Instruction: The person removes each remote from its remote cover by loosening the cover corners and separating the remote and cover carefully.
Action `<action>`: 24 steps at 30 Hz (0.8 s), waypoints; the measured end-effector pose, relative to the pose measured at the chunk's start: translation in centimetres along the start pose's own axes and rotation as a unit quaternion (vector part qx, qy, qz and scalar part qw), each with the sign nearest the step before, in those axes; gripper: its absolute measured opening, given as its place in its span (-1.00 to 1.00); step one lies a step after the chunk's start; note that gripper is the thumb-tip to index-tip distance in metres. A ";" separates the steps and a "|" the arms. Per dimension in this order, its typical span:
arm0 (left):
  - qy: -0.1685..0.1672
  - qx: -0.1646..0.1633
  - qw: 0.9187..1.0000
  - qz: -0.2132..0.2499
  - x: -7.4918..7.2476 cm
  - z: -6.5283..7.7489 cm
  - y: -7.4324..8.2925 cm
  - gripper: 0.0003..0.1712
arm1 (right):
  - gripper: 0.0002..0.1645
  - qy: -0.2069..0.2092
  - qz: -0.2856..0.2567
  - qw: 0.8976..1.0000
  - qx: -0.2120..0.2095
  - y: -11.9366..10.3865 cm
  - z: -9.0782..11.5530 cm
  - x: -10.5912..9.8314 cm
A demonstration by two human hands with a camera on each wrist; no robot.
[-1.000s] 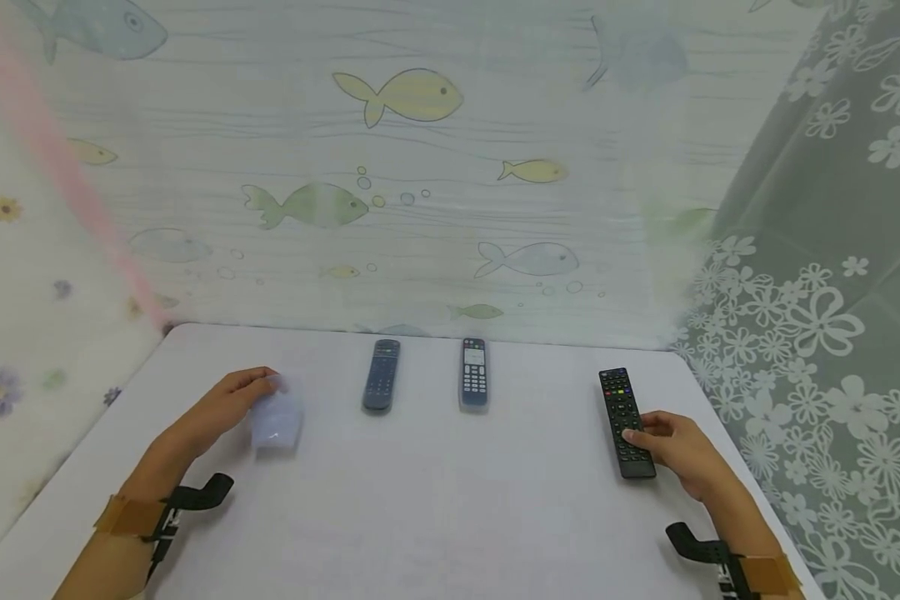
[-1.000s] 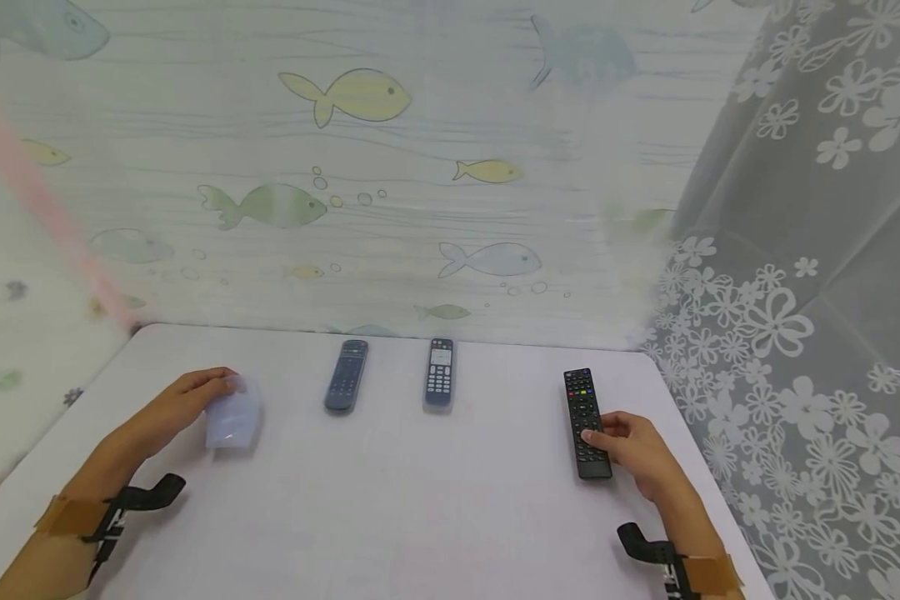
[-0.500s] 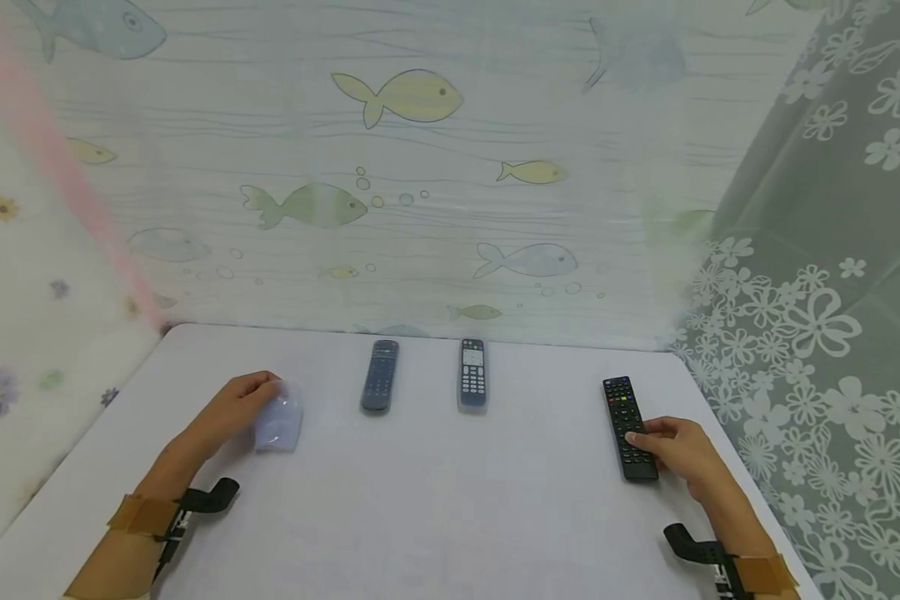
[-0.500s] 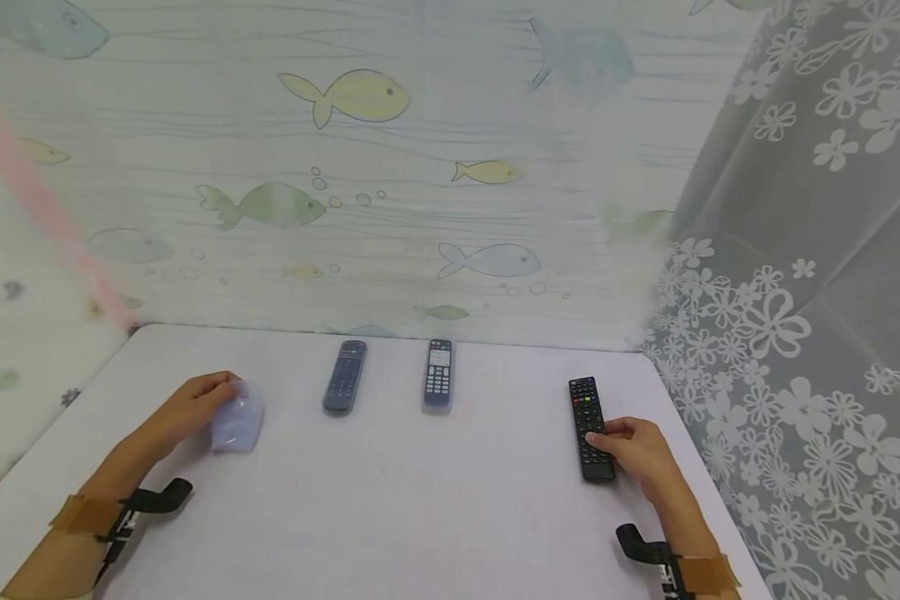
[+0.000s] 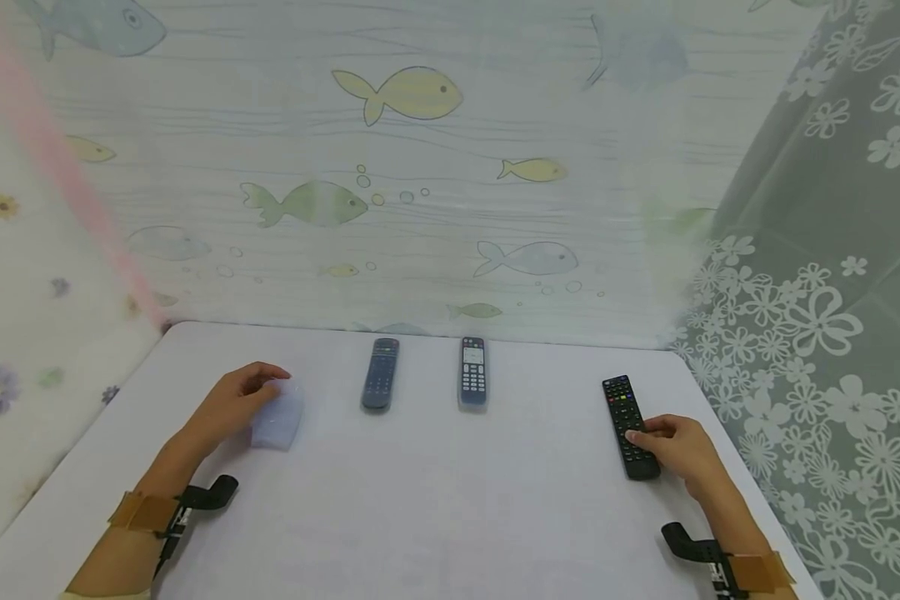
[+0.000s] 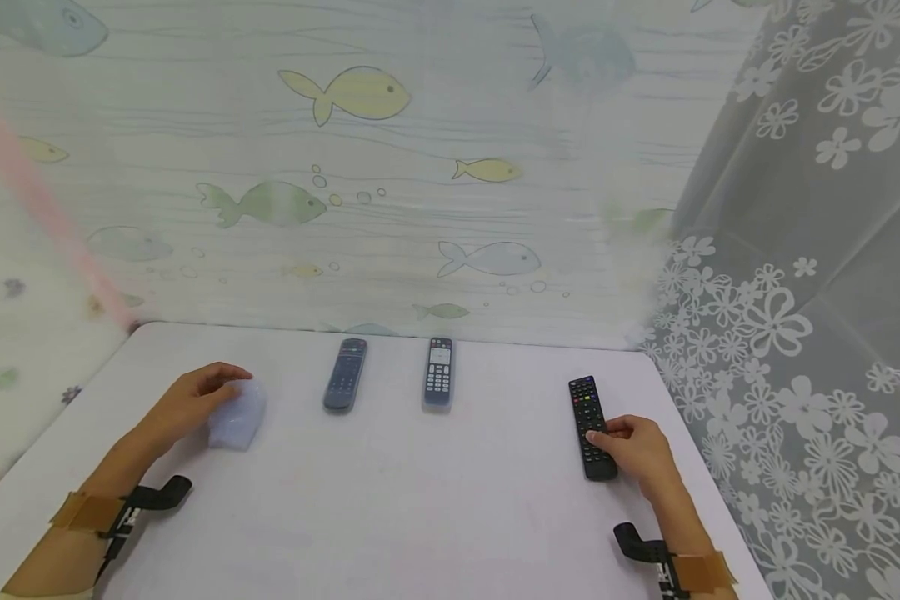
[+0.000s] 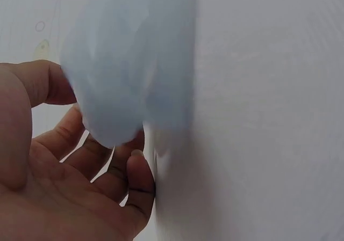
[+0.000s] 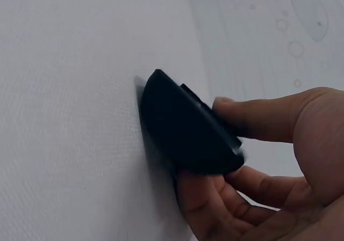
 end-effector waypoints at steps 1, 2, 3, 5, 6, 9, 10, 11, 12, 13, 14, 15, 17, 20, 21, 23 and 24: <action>0.000 -0.001 1.000 0.003 0.0 0.0 0.0 -0.63 | -0.20 0.003 0.004 1.000 -0.002 0.0 0.0 0.0; 0.000 -0.003 1.000 0.006 0.0 0.0 -0.1 -0.63 | -0.21 0.004 0.006 1.000 -0.004 -0.1 0.1 0.0; -0.002 -0.006 1.000 0.008 0.0 0.0 -0.1 -0.62 | -0.22 0.004 0.008 1.000 -0.004 -0.1 0.1 0.0; -0.005 -0.010 1.000 0.005 -0.1 -0.1 -0.2 -0.62 | -0.22 0.003 0.011 1.000 -0.003 -0.1 0.1 0.0; -0.006 -0.012 1.000 0.001 -0.1 -0.1 -0.2 -0.62 | -0.21 0.003 0.011 1.000 -0.001 -0.1 0.1 0.0; -0.009 -0.016 1.000 -0.004 -0.3 0.0 -0.1 -0.61 | -0.20 0.000 0.014 1.000 0.003 -0.1 0.1 0.0; -0.009 -0.017 1.000 -0.007 -0.4 -0.1 -0.1 -0.62 | -0.20 0.000 0.015 1.000 0.003 -0.1 0.1 0.0; -0.010 -0.018 1.000 -0.007 -0.4 -0.1 -0.1 -0.62 | -0.19 0.000 0.017 1.000 0.004 0.0 0.1 0.0; -0.011 -0.018 1.000 -0.008 -0.4 -0.1 -0.1 -0.62 | -0.18 -0.001 0.020 1.000 0.004 0.0 0.1 -0.1; -0.012 -0.017 1.000 -0.007 -0.5 -0.1 -0.2 -0.62 | -0.18 -0.002 0.022 1.000 0.004 0.0 0.1 -0.1; -0.014 -0.016 1.000 -0.007 -0.5 -0.1 -0.2 -0.62 | -0.18 -0.003 0.024 1.000 0.004 0.0 0.1 -0.2; -0.015 -0.017 1.000 -0.008 -0.5 -0.1 -0.3 -0.61 | -0.18 -0.003 0.027 1.000 0.003 0.0 0.1 -0.2; -0.016 -0.018 1.000 -0.006 -0.5 -0.1 -0.4 -0.59 | -0.19 -0.004 0.034 0.999 -0.001 -0.1 0.2 -0.3; -0.010 -0.018 1.000 -0.002 -0.5 -0.1 -0.4 -0.52 | -0.23 -0.004 0.040 0.999 -0.007 -0.1 0.3 -0.4; -0.007 -0.018 1.000 -0.003 -0.5 0.0 -0.4 -0.48 | -0.24 -0.004 0.041 0.999 -0.009 -0.2 0.3 -0.4; -0.004 -0.014 1.000 -0.004 -0.5 0.0 -0.4 -0.42 | -0.25 -0.005 0.042 0.999 -0.010 -0.2 0.3 -0.5; -0.004 -0.012 1.000 -0.005 -0.5 0.0 -0.5 -0.40 | -0.25 -0.005 0.042 0.999 -0.010 -0.2 0.2 -0.5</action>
Point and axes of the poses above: each hand's wrist, its own z-axis away from the middle knuckle, its own x-axis out of the palm, y = z × x, the point moved 1 cm from there along -z, towards the middle knuckle, and after that the axes turned 4 degrees about y, right-handed, at the moved point
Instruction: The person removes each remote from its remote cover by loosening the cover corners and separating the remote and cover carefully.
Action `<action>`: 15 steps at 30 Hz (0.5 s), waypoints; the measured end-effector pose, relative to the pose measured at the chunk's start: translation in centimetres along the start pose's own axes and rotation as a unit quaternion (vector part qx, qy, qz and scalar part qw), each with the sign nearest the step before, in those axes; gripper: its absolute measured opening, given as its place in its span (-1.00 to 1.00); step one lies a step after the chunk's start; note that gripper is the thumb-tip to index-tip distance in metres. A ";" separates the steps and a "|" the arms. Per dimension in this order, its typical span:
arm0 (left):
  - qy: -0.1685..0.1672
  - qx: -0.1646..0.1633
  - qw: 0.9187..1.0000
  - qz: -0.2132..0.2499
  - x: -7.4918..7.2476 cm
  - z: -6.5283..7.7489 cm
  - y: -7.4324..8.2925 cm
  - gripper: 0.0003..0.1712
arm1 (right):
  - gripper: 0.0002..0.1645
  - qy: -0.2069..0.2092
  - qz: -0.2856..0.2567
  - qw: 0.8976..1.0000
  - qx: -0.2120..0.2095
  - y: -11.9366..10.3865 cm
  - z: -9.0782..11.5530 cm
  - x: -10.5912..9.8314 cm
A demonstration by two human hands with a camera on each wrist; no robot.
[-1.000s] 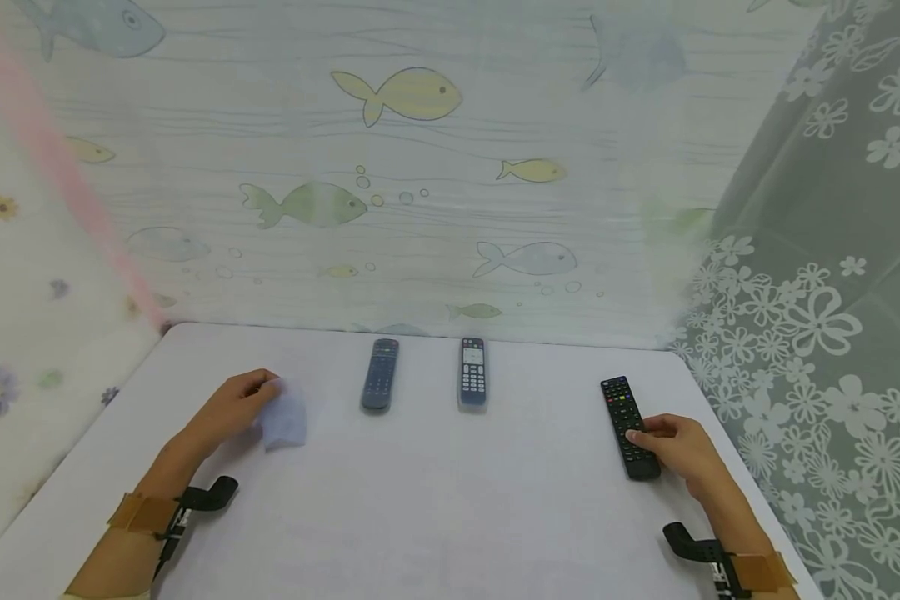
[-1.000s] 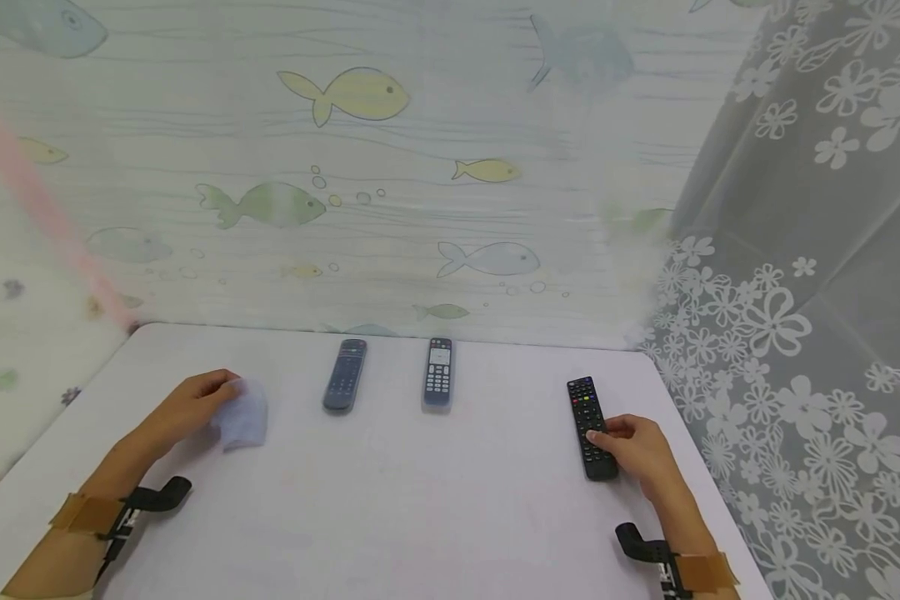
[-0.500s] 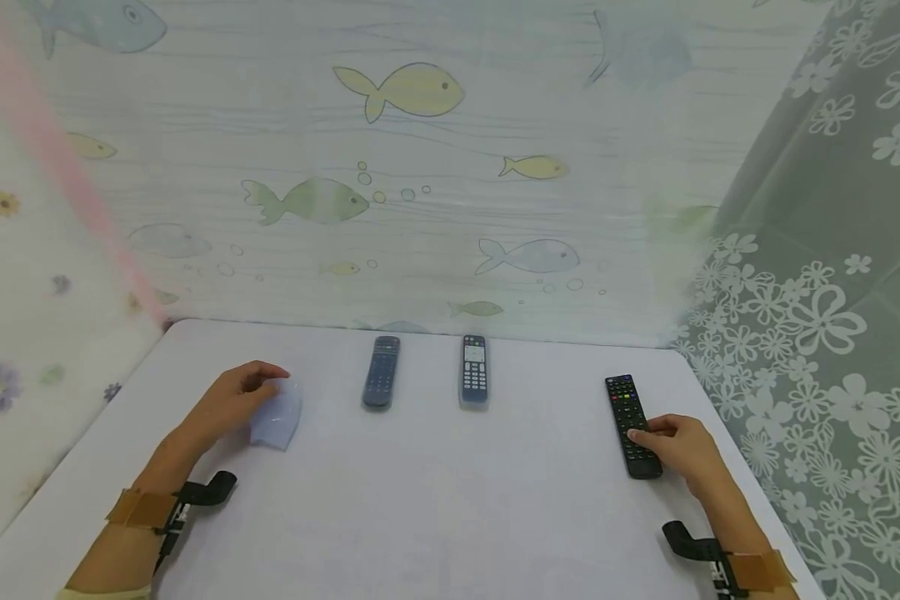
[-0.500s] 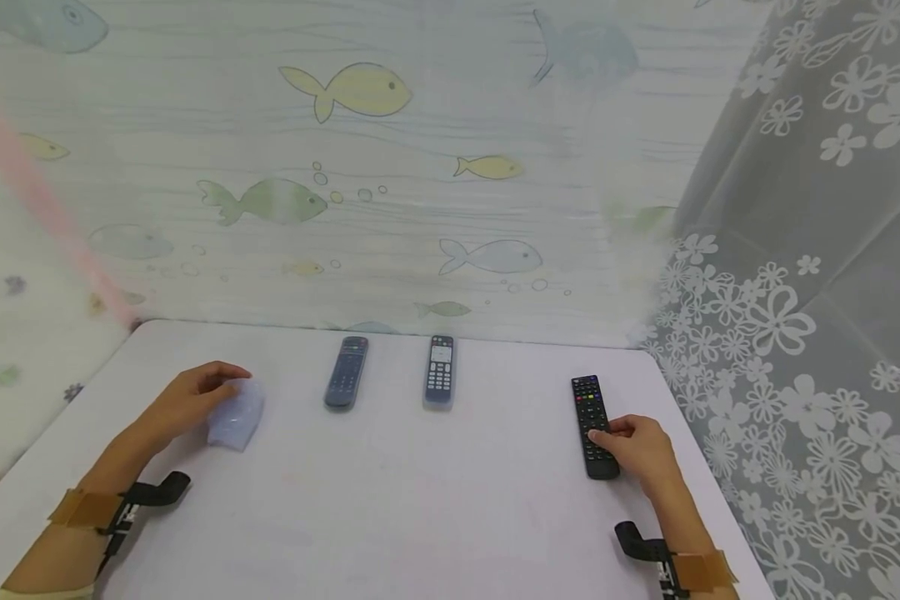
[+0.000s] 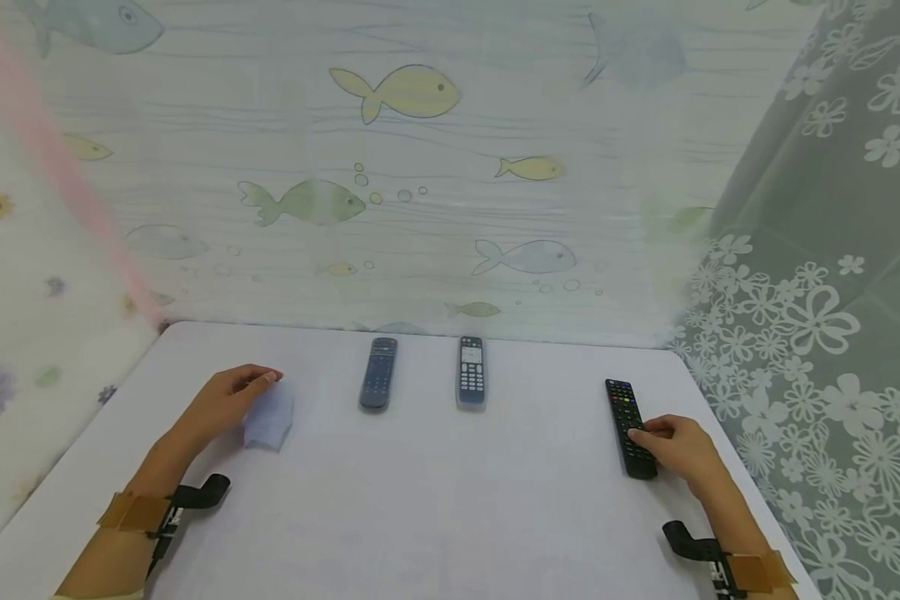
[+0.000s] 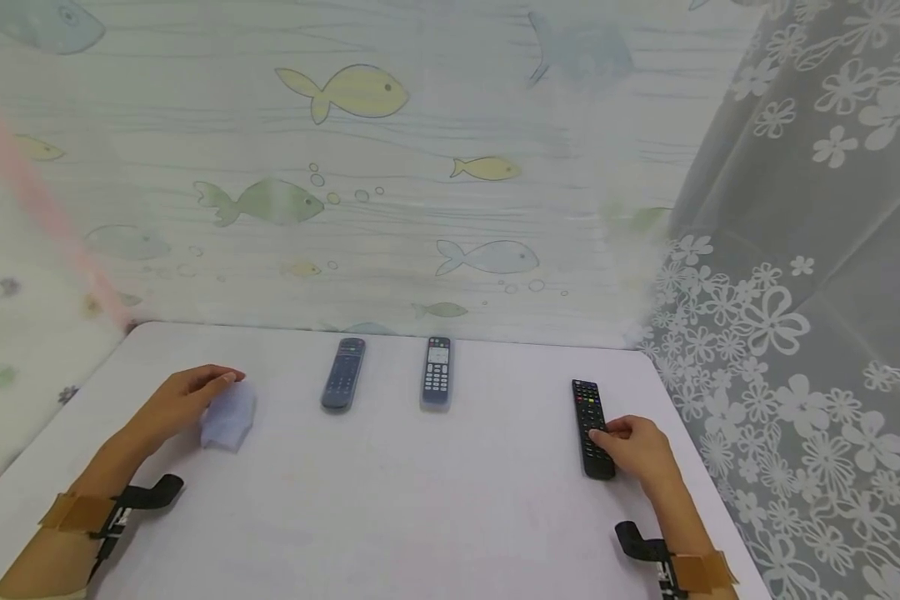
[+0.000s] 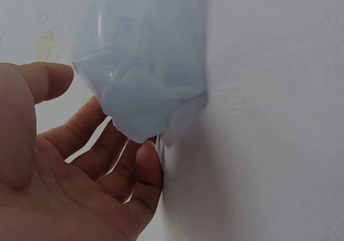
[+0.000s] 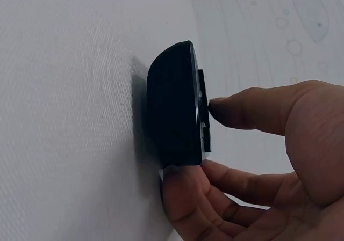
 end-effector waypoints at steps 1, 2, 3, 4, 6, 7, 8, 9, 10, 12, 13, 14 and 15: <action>0.000 0.002 1.000 -0.003 0.0 0.0 -0.1 -0.39 | -0.26 -0.001 0.000 1.000 0.000 0.0 0.0 0.0; 0.001 0.003 1.000 -0.005 0.0 0.0 -0.1 -0.39 | -0.26 -0.001 0.000 1.000 -0.001 0.0 0.0 0.0; 0.002 0.004 1.000 -0.010 0.0 0.0 -0.2 -0.39 | -0.27 -0.001 0.001 1.000 -0.003 0.0 0.0 0.0; 0.003 0.004 1.000 -0.015 0.0 0.0 -0.2 -0.39 | -0.27 0.000 0.003 1.000 -0.004 0.0 0.0 0.0; 0.012 0.005 1.000 -0.027 -0.1 0.0 0.0 -0.38 | -0.29 0.006 0.015 1.000 -0.010 0.0 0.1 0.0; 0.018 0.007 0.999 -0.032 -0.1 0.0 0.2 -0.38 | -0.29 0.012 0.023 1.000 -0.013 -0.1 0.1 0.0; 0.024 0.011 0.999 -0.035 -0.1 0.1 0.4 -0.39 | -0.30 0.018 0.032 0.999 -0.017 -0.1 0.1 -0.1; 0.031 0.016 0.999 -0.038 -0.2 0.1 0.7 -0.39 | -0.31 0.026 0.040 0.999 -0.021 -0.3 0.2 -0.1; 0.037 0.023 0.998 -0.041 -0.1 0.1 1.0 -0.41 | -0.31 0.036 0.049 0.998 -0.026 -0.4 0.2 -0.1; 0.049 0.041 0.997 -0.047 0.0 0.1 1.7 -0.45 | -0.34 0.061 0.061 0.996 -0.039 -0.7 0.5 -0.1; 0.052 0.050 0.996 -0.047 0.1 0.1 2.1 -0.47 | -0.36 0.073 0.063 0.994 -0.046 -0.9 0.7 -0.1; 0.055 0.058 0.996 -0.049 0.3 0.1 2.4 -0.49 | -0.38 0.085 0.064 0.993 -0.054 -1.1 0.9 0.0; 0.056 0.066 0.995 -0.051 0.4 0.1 2.7 -0.51 | -0.40 0.099 0.066 0.991 -0.063 -1.4 1.0 0.2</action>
Point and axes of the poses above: each hand's wrist, its own z-axis away from the middle knuckle, its own x-axis out of the palm, y = z × x, the point moved 1 cm from there along -z, towards the middle knuckle, and after that the axes turned 4 degrees about y, right-handed, at the moved point
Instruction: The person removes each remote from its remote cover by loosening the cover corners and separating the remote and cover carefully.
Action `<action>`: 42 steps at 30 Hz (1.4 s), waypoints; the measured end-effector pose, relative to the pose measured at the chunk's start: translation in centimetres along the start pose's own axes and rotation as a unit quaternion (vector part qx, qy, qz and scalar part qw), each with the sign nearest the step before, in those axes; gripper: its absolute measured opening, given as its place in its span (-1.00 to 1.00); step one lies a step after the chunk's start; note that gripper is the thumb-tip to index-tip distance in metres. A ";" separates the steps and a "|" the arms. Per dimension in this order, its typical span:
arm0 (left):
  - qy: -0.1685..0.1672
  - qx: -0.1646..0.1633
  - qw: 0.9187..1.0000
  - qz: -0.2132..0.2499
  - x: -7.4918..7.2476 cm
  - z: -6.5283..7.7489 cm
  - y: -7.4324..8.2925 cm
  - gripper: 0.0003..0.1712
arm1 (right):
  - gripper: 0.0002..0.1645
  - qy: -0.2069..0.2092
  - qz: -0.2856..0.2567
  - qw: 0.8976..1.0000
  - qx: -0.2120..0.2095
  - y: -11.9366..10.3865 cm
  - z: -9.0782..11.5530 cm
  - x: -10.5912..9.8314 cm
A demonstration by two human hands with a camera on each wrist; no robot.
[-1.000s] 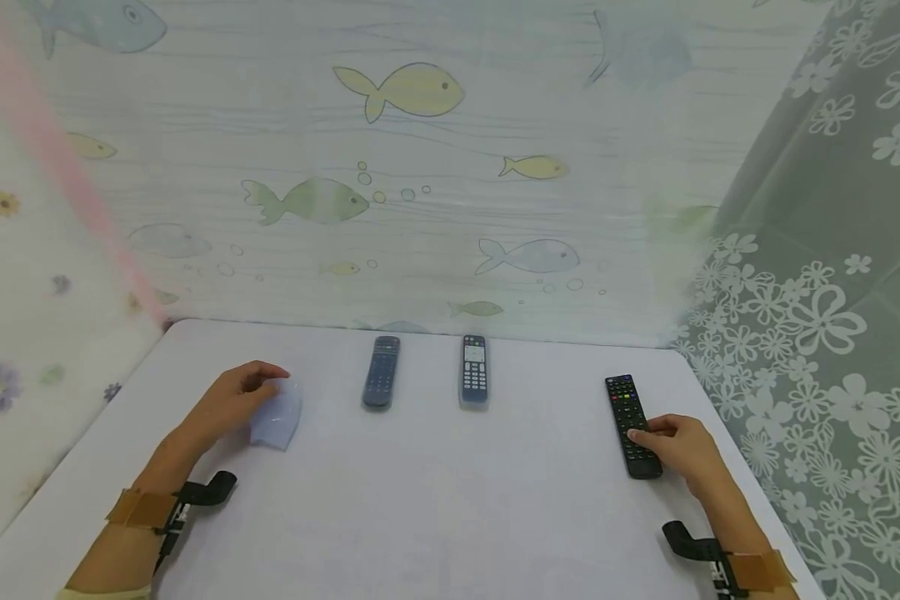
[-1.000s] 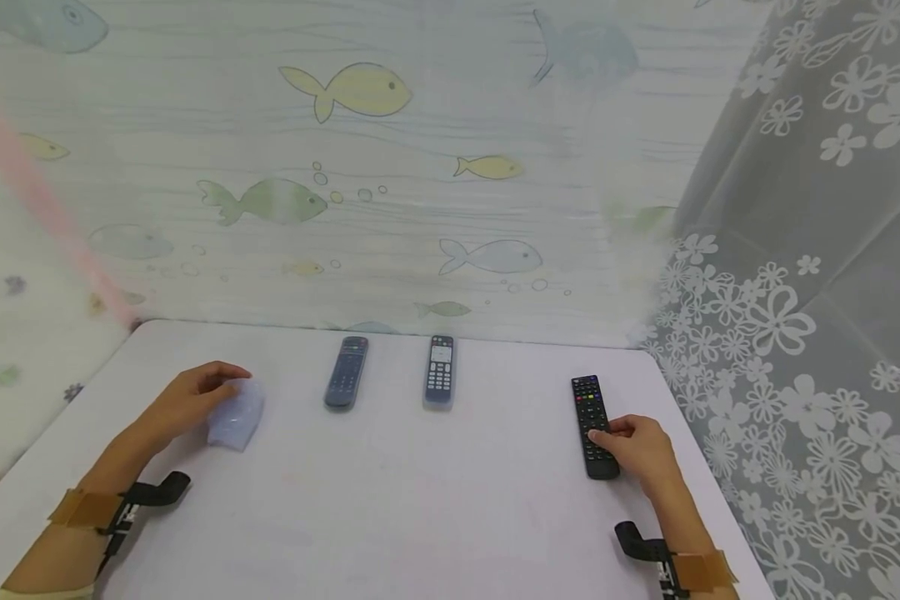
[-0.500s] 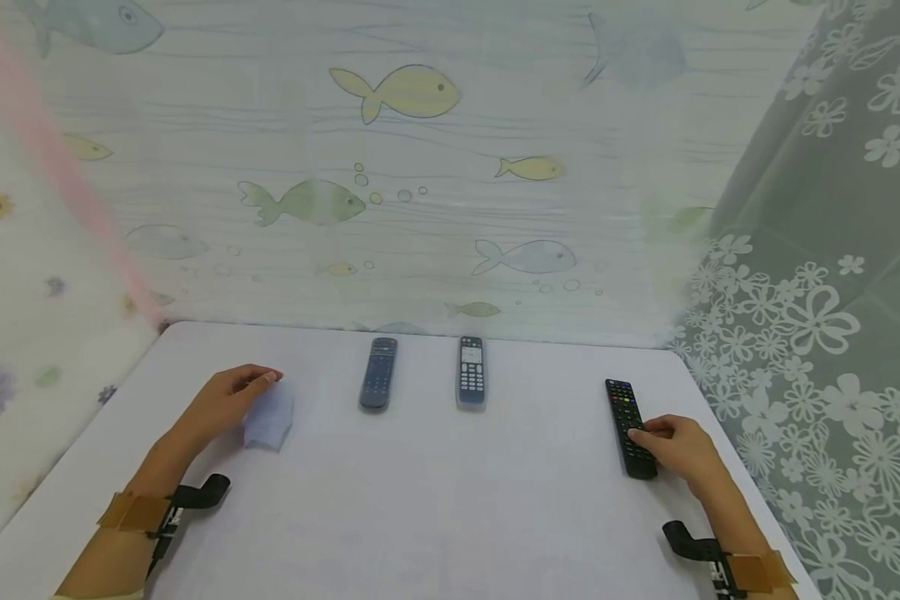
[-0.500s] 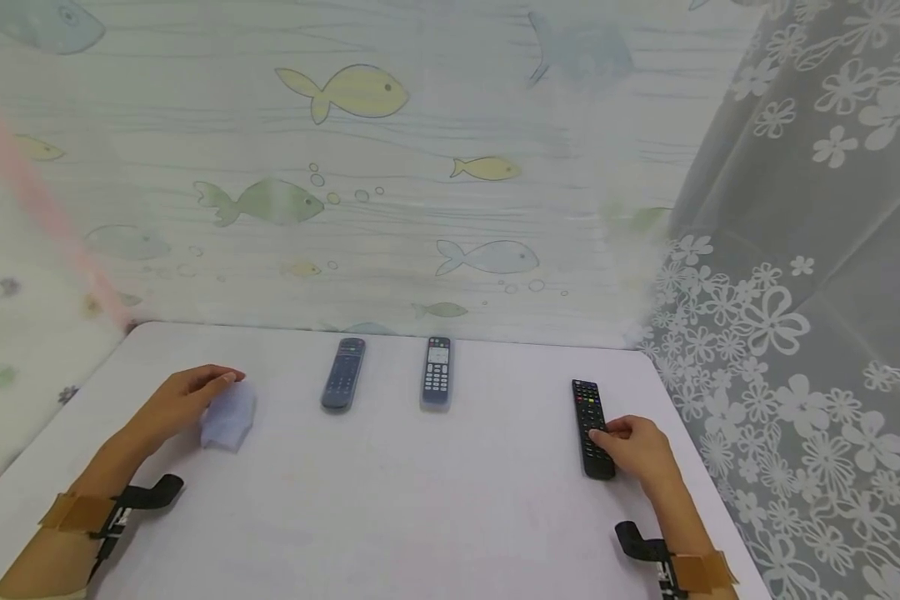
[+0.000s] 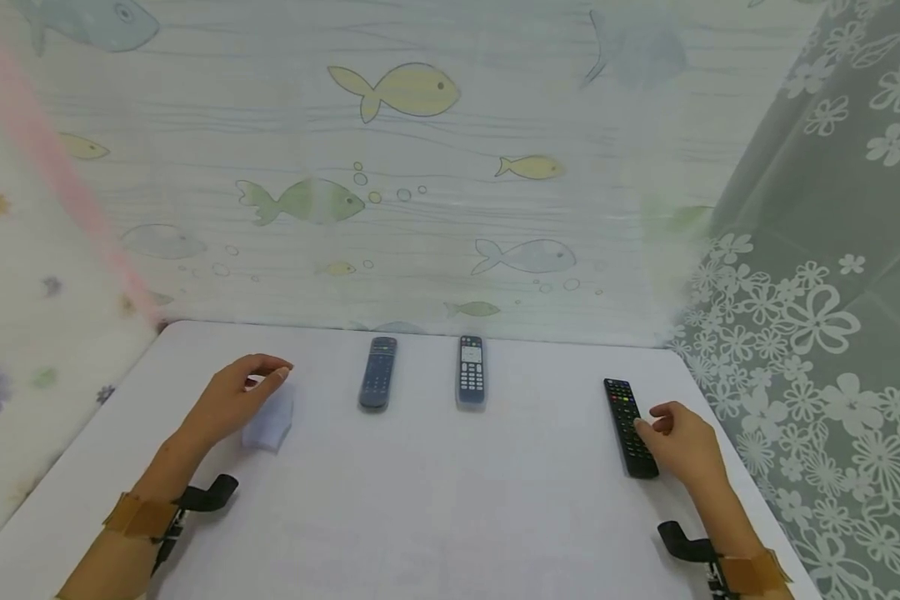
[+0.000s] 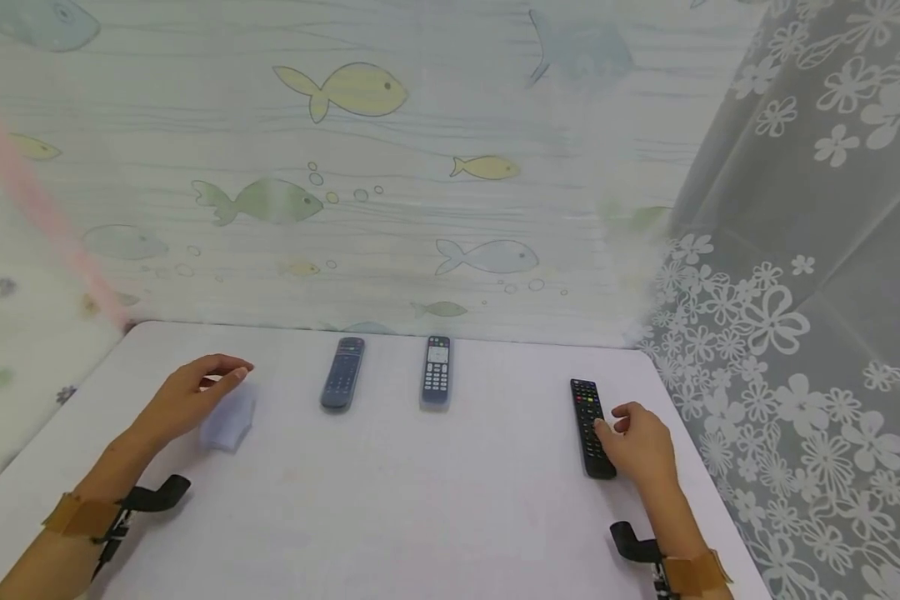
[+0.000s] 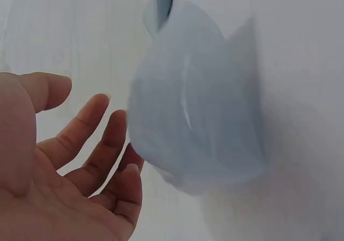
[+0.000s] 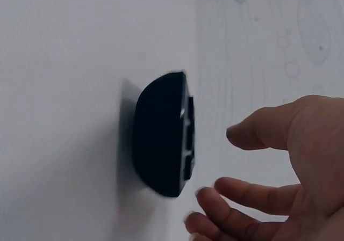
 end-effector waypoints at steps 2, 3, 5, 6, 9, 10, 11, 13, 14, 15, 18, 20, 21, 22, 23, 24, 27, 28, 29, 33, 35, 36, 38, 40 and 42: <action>0.002 0.016 1.000 0.000 0.3 0.0 0.9 -0.56 | -0.44 0.025 -0.001 0.999 -0.021 -0.6 0.3 0.1; 0.002 0.023 1.000 0.003 0.4 0.1 1.4 -0.58 | -0.46 0.033 -0.001 0.999 -0.031 -0.9 0.5 0.2; -0.004 0.036 0.999 0.006 0.8 0.1 2.5 -0.61 | -0.49 0.046 -0.003 0.997 -0.054 -1.7 0.7 0.4; -0.006 0.042 0.999 0.006 1.0 0.1 3.0 -0.63 | -0.51 0.051 -0.006 0.997 -0.065 -2.1 0.8 0.5; -0.016 0.059 0.998 0.008 1.8 0.0 4.5 -0.65 | -0.55 0.060 -0.022 0.993 -0.097 -3.5 1.0 0.9; -0.020 0.064 0.998 0.008 2.1 -0.1 4.9 -0.65 | -0.57 0.065 -0.029 0.992 -0.108 -4.0 1.1 1.1; -0.022 0.070 0.997 0.011 2.4 -0.2 5.3 -0.66 | -0.58 0.069 -0.036 0.990 -0.118 -4.6 1.2 1.3; -0.025 0.080 0.996 0.014 3.0 -0.3 5.9 -0.66 | -0.59 0.073 -0.050 0.986 -0.140 -5.7 1.2 1.8; -0.027 0.084 0.996 0.016 3.2 -0.3 6.1 -0.66 | -0.59 0.076 -0.056 0.984 -0.153 -6.3 1.2 2.2; -0.030 0.086 0.996 0.019 3.4 -0.3 6.3 -0.66 | -0.59 0.077 -0.061 0.981 -0.166 -6.9 1.1 2.6; -0.036 0.088 0.995 0.023 4.1 -0.3 6.5 -0.64 | -0.58 0.083 -0.072 0.972 -0.206 -8.6 0.9 3.8; -0.044 0.088 0.995 0.029 4.5 -0.3 6.5 -0.63 | -0.56 0.081 -0.077 0.968 -0.225 -9.8 0.8 4.7; -0.047 0.088 0.994 0.032 4.8 -0.3 6.5 -0.62 | -0.55 0.079 -0.079 0.966 -0.231 -10.4 0.8 5.0; -0.050 0.088 0.994 0.035 5.0 -0.3 6.5 -0.62 | -0.53 0.077 -0.081 0.965 -0.237 -11.0 0.8 5.4; -0.053 0.088 0.994 0.037 5.2 -0.3 6.6 -0.61 | -0.53 0.074 -0.082 0.964 -0.242 -11.5 0.8 5.8; -0.056 0.088 0.994 0.041 5.4 -0.4 6.6 -0.60 | -0.52 0.073 -0.082 0.963 -0.247 -12.1 0.8 6.1; -0.064 0.085 0.993 0.049 6.0 -0.6 6.9 -0.57 | -0.49 0.070 -0.083 0.956 -0.274 -13.7 1.0 7.0; -0.065 0.083 0.993 0.050 6.2 -0.7 7.0 -0.56 | -0.48 0.069 -0.084 0.952 -0.286 -14.2 1.1 7.2; -0.066 0.080 0.993 0.051 6.3 -0.8 7.0 -0.55 | -0.47 0.069 -0.085 0.948 -0.299 -14.7 1.2 7.5; -0.077 0.066 0.994 0.048 6.8 -0.9 7.2 -0.50 | -0.41 0.052 -0.091 0.935 -0.340 -16.9 1.6 8.6; -0.080 0.059 0.994 0.045 7.1 -0.8 7.2 -0.49 | -0.39 0.043 -0.094 0.931 -0.351 -17.9 1.8 9.2; -0.081 0.055 0.994 0.044 7.2 -0.8 7.2 -0.48 | -0.39 0.037 -0.098 0.929 -0.355 -18.4 1.9 9.6; -0.080 0.050 0.994 0.045 7.4 -0.7 7.3 -0.46 | -0.39 0.027 -0.106 0.925 -0.364 -19.2 2.1 10.3; -0.081 0.047 0.995 0.045 7.7 -0.5 7.3 -0.45 | -0.41 0.018 -0.117 0.919 -0.376 -20.0 2.2 11.1; -0.082 0.048 0.995 0.044 7.9 -0.4 7.3 -0.45 | -0.43 0.012 -0.123 0.911 -0.394 -20.7 2.1 12.0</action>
Point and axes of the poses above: each hand's wrist, its own z-axis away from the middle knuckle, its own x-axis out of the palm, y = z × x, the point moved 1 cm from there along -z, towards the middle knuckle, and after that the axes turned 4 degrees about y, right-handed, at the moved point
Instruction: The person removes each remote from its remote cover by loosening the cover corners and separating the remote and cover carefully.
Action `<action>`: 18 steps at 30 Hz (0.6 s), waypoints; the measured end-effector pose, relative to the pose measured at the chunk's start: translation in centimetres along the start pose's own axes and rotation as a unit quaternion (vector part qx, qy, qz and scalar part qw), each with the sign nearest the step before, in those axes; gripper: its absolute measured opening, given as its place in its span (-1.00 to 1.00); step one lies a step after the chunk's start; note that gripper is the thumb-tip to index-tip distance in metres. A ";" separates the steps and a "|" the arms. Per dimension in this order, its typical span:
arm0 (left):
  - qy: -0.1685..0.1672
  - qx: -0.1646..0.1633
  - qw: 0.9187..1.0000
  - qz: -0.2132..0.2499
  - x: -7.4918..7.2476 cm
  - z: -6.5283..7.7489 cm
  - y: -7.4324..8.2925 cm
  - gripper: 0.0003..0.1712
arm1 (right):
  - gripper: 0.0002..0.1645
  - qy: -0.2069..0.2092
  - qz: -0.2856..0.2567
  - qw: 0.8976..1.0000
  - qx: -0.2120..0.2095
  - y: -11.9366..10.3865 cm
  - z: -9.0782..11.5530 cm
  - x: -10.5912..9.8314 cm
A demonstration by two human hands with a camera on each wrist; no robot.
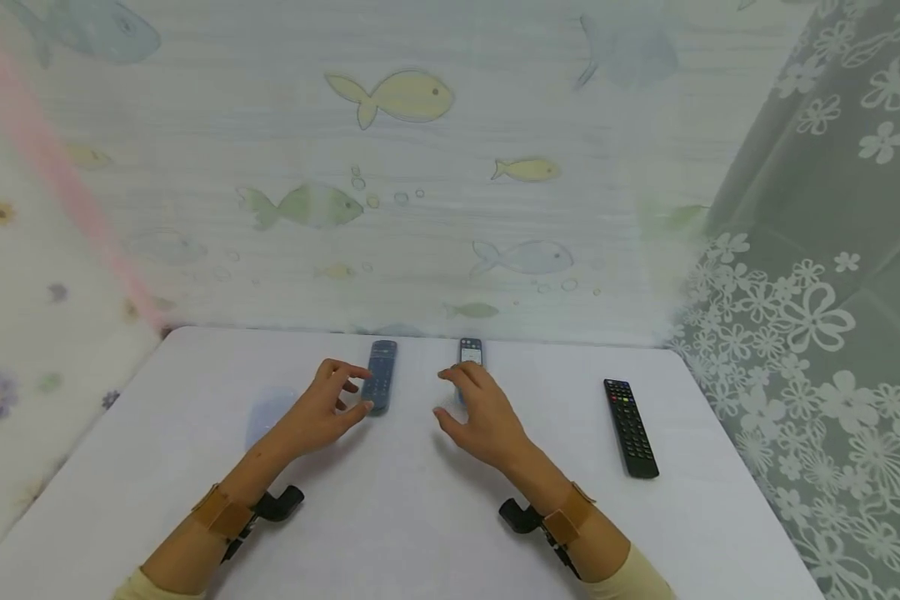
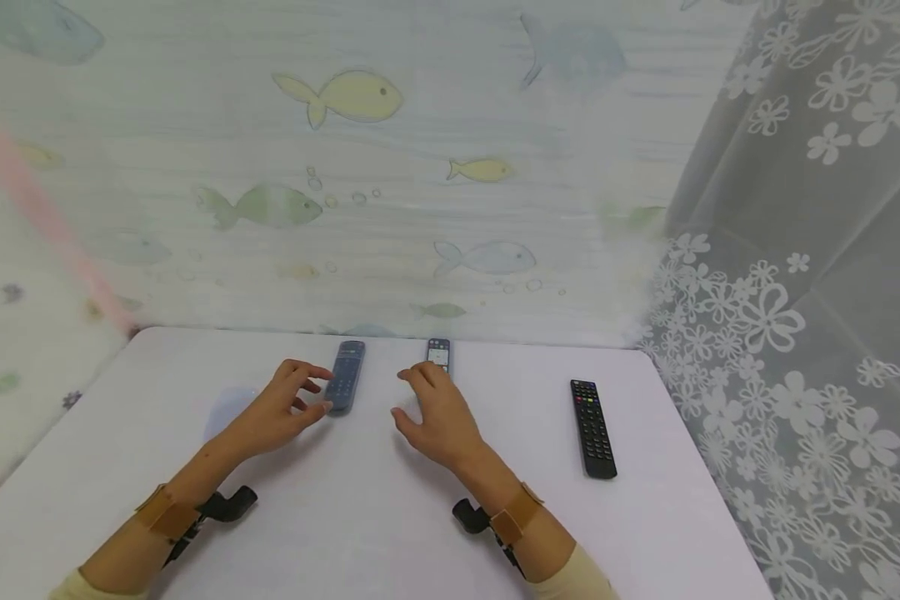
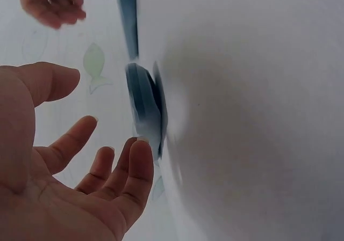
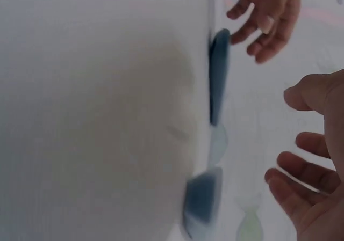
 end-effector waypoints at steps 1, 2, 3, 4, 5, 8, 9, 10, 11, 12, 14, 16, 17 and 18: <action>0.000 0.002 1.000 -0.001 0.2 0.0 -0.1 -0.45 | -0.43 -0.003 -0.004 1.000 -0.010 -0.1 -0.2 0.6; 0.001 0.004 1.000 -0.003 0.3 0.0 -0.1 -0.45 | -0.43 -0.007 -0.008 1.000 -0.019 -0.2 -0.4 1.1; 0.003 0.003 1.000 -0.006 0.4 0.0 -0.2 -0.45 | -0.43 -0.012 -0.010 1.000 -0.026 -0.2 -0.6 1.5; 0.006 0.004 1.000 -0.006 0.5 0.0 -0.2 -0.46 | -0.42 -0.018 -0.009 0.999 -0.029 -0.3 -0.9 2.0; 0.008 0.004 1.000 -0.008 0.5 0.0 -0.3 -0.45 | -0.41 -0.024 -0.012 0.999 -0.031 -0.4 -1.1 2.4; 0.007 -0.002 1.000 -0.005 0.6 0.0 -0.5 -0.40 | -0.37 -0.047 -0.023 0.998 -0.024 -0.7 -1.9 3.3; 0.004 -0.007 1.000 -0.005 0.6 0.0 -0.6 -0.37 | -0.36 -0.055 -0.025 0.998 -0.020 -0.7 -2.1 3.6; -0.001 -0.012 1.000 -0.003 0.7 -0.1 -0.7 -0.34 | -0.34 -0.062 -0.029 0.998 -0.015 -0.8 -2.3 3.9; -0.007 -0.018 1.000 -0.001 0.7 -0.1 -0.7 -0.30 | -0.33 -0.068 -0.036 0.997 -0.011 -0.9 -2.5 4.1; -0.012 -0.021 1.000 -0.001 0.7 -0.2 -0.8 -0.27 | -0.32 -0.074 -0.042 0.996 -0.007 -0.9 -2.7 4.4; -0.019 -0.027 0.999 -0.003 0.7 -0.3 -0.9 -0.22 | -0.31 -0.086 -0.053 0.995 0.004 -1.1 -3.1 5.0; -0.026 -0.022 0.999 -0.006 0.8 -0.5 -1.1 -0.21 | -0.29 -0.098 -0.063 0.993 0.021 -1.2 -3.4 5.6; -0.028 -0.018 0.999 -0.008 0.9 -0.6 -1.1 -0.21 | -0.28 -0.104 -0.065 0.992 0.031 -1.3 -3.5 5.9; -0.029 -0.013 0.999 -0.009 0.9 -0.6 -1.2 -0.21 | -0.27 -0.110 -0.065 0.991 0.041 -1.3 -3.5 6.2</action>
Point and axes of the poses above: each hand's wrist, its own z-axis away from the middle knuckle, its own x-axis out of the palm, y = z × x, the point moved 1 cm from there along -z, towards the middle knuckle, and after that the axes turned 4 degrees about y, right-handed, at the moved point
